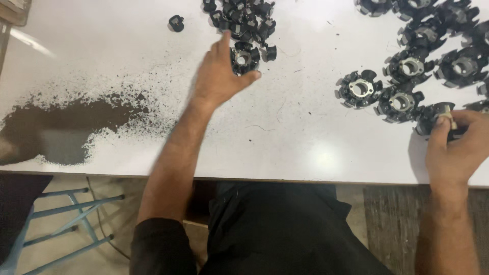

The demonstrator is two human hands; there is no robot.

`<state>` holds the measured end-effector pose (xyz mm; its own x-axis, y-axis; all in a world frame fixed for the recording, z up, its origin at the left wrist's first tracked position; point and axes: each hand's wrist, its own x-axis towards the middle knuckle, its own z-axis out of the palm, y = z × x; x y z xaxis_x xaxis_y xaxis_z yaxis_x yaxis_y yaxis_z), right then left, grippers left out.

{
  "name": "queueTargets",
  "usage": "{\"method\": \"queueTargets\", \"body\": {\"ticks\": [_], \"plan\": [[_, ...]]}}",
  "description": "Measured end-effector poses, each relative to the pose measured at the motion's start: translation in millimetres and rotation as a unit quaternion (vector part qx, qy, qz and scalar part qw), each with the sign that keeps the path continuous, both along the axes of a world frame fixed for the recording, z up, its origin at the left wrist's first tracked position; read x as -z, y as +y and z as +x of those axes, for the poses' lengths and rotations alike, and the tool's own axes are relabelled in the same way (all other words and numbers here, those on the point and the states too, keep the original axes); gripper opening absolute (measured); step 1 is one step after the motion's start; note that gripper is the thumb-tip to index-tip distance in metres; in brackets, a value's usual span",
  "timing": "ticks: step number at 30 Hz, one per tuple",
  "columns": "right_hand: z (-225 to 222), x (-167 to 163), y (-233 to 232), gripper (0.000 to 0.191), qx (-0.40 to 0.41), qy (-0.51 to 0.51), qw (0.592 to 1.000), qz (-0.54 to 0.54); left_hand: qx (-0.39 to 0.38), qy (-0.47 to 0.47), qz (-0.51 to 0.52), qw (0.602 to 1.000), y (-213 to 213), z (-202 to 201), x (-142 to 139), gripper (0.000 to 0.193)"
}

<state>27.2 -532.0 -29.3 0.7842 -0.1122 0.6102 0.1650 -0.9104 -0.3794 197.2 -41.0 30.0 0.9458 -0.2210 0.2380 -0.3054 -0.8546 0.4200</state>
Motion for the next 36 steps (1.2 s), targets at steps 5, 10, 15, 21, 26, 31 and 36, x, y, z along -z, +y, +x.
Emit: {"method": "queueTargets", "body": {"ticks": [5, 10, 15, 21, 26, 31, 36], "plan": [[-19.4, -14.8, 43.8, 0.014, -0.043, -0.073, 0.995, 0.058, -0.008, 0.037, 0.043, 0.998, -29.8, -20.8, 0.4, 0.090], [-38.9, -23.8, 115.0, 0.017, -0.150, -0.050, 0.959, 0.235, 0.086, 0.096, 0.066, 0.990, -53.5, -126.6, 2.8, 0.079], [-46.2, -27.4, 181.3, 0.021, -0.222, 0.056, 0.953, 0.200, 0.090, -0.113, -0.022, 0.989, -80.5, -191.8, -3.5, 0.086], [-44.5, -34.4, 199.1, 0.020, -0.209, 0.078, 0.948, 0.225, 0.240, -0.114, -0.022, 0.964, -77.6, -194.0, -19.9, 0.035], [-50.4, -35.0, 205.0, 0.022, -0.232, 0.094, 0.939, 0.238, 0.173, 0.010, -0.041, 0.984, -79.7, -174.0, -6.3, 0.027], [-52.3, -31.4, 215.5, 0.026, -0.237, 0.064, 0.956, 0.159, 0.150, 0.016, -0.098, 0.984, -74.5, -178.3, 5.7, 0.017], [-53.3, -30.8, 220.9, 0.028, -0.227, 0.028, 0.969, 0.098, 0.168, -0.024, -0.128, 0.977, -70.9, -181.8, 10.1, 0.013]]}}
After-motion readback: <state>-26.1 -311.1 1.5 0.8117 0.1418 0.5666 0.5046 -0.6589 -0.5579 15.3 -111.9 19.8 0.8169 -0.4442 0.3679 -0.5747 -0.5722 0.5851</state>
